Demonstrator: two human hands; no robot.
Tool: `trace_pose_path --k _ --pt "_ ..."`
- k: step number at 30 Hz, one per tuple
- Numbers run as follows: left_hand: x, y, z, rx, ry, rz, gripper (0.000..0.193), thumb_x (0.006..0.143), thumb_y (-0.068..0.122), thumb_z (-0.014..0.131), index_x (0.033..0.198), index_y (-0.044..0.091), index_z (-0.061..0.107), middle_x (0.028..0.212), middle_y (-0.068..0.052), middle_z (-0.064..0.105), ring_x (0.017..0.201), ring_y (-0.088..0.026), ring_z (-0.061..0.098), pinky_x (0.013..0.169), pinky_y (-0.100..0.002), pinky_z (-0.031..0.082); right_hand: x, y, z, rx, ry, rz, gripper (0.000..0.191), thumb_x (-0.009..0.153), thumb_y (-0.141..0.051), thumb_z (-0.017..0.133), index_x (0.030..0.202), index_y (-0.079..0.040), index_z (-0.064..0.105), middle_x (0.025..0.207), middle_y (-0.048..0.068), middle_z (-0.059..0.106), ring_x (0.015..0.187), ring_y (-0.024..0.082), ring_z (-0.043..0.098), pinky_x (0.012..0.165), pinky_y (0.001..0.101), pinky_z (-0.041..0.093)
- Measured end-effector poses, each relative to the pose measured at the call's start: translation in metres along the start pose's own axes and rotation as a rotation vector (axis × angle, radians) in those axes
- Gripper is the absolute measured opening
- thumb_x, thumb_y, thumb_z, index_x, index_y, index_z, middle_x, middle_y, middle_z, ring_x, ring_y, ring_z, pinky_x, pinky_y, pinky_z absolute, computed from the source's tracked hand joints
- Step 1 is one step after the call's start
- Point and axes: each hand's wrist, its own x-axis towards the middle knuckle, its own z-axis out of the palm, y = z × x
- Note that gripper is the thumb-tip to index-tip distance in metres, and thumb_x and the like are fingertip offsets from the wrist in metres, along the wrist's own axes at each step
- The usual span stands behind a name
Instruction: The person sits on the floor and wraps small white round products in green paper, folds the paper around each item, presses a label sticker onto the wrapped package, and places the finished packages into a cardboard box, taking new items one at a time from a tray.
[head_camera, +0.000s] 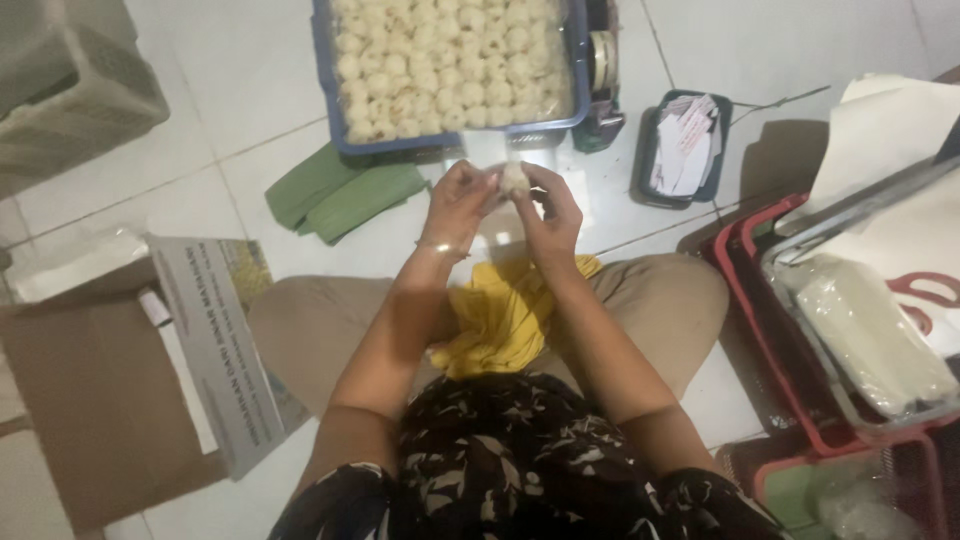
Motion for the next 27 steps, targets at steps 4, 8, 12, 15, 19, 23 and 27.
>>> trace_pose_path --k 4,8,12,15,19,23,27 --pt "-0.046 0.022 -0.001 -0.22 -0.2 0.11 0.012 0.103 -0.004 0.066 0.112 0.001 0.059 0.135 -0.017 0.061 0.129 -0.025 0.059 0.112 -0.04 0.047 -0.017 0.0 0.023 0.37 -0.041 0.152 0.034 0.1 -0.001 0.071 0.132 0.003 0.063 0.127 0.012 0.066 0.117 0.019 0.065 0.102 0.0316 0.054" --pt "-0.068 0.049 0.02 0.01 -0.124 0.343 0.027 0.108 0.011 0.062 0.133 0.0 0.059 0.164 -0.019 0.046 0.154 -0.026 0.046 0.131 -0.038 0.038 -0.033 -0.021 0.046 0.307 -0.048 -0.111 0.028 0.098 0.0 0.072 0.124 0.002 0.061 0.128 0.008 0.056 0.12 0.019 0.059 0.103 0.0321 0.053" --pt "-0.08 0.064 0.043 0.019 -0.052 0.363 0.069 0.102 0.037 0.065 0.157 0.008 0.035 0.158 -0.017 0.044 0.144 -0.03 0.045 0.12 -0.041 0.038 -0.043 -0.056 0.064 0.039 -0.061 -0.348 0.02 0.095 0.0 0.075 0.111 0.002 0.063 0.126 0.014 0.052 0.116 0.023 0.059 0.098 0.033 0.052" --pt "-0.087 0.066 0.048 -0.201 -0.087 0.227 0.088 0.1 0.065 0.052 0.161 0.003 0.034 0.155 -0.023 0.05 0.141 -0.033 0.049 0.12 -0.043 0.041 -0.05 -0.076 0.067 -0.124 -0.11 -0.461 0.012 0.097 -0.001 0.07 0.108 0.003 0.065 0.124 0.018 0.059 0.115 0.027 0.062 0.097 0.0366 0.054" --pt "-0.09 0.059 0.038 0.067 0.067 0.349 0.088 0.099 0.063 0.055 0.156 -0.002 0.036 0.144 -0.028 0.055 0.134 -0.035 0.056 0.115 -0.046 0.048 -0.053 -0.085 0.057 -0.339 -0.225 -0.629 0.028 0.079 -0.003 0.058 0.103 0.007 0.067 0.115 0.023 0.061 0.109 0.04 0.059 0.095 0.0473 0.049" --pt "-0.091 0.048 0.03 0.12 0.046 0.371 0.066 0.106 0.04 0.056 0.156 0.004 0.036 0.145 -0.016 0.057 0.13 -0.022 0.059 0.114 -0.035 0.048 -0.035 -0.082 0.047 -0.275 -0.252 -0.273 0.014 0.099 -0.006 0.073 0.111 0.0 0.072 0.113 0.012 0.069 0.105 0.028 0.069 0.092 0.035 0.055" --pt "-0.096 0.042 0.036 0.262 0.085 0.475 0.052 0.103 0.006 0.065 0.148 -0.008 0.044 0.139 -0.017 0.059 0.128 -0.022 0.059 0.112 -0.036 0.048 -0.02 -0.087 0.039 -0.343 -0.104 -0.29 0.03 0.092 -0.008 0.084 0.116 -0.002 0.067 0.114 0.014 0.065 0.103 0.028 0.065 0.088 0.034 0.053"
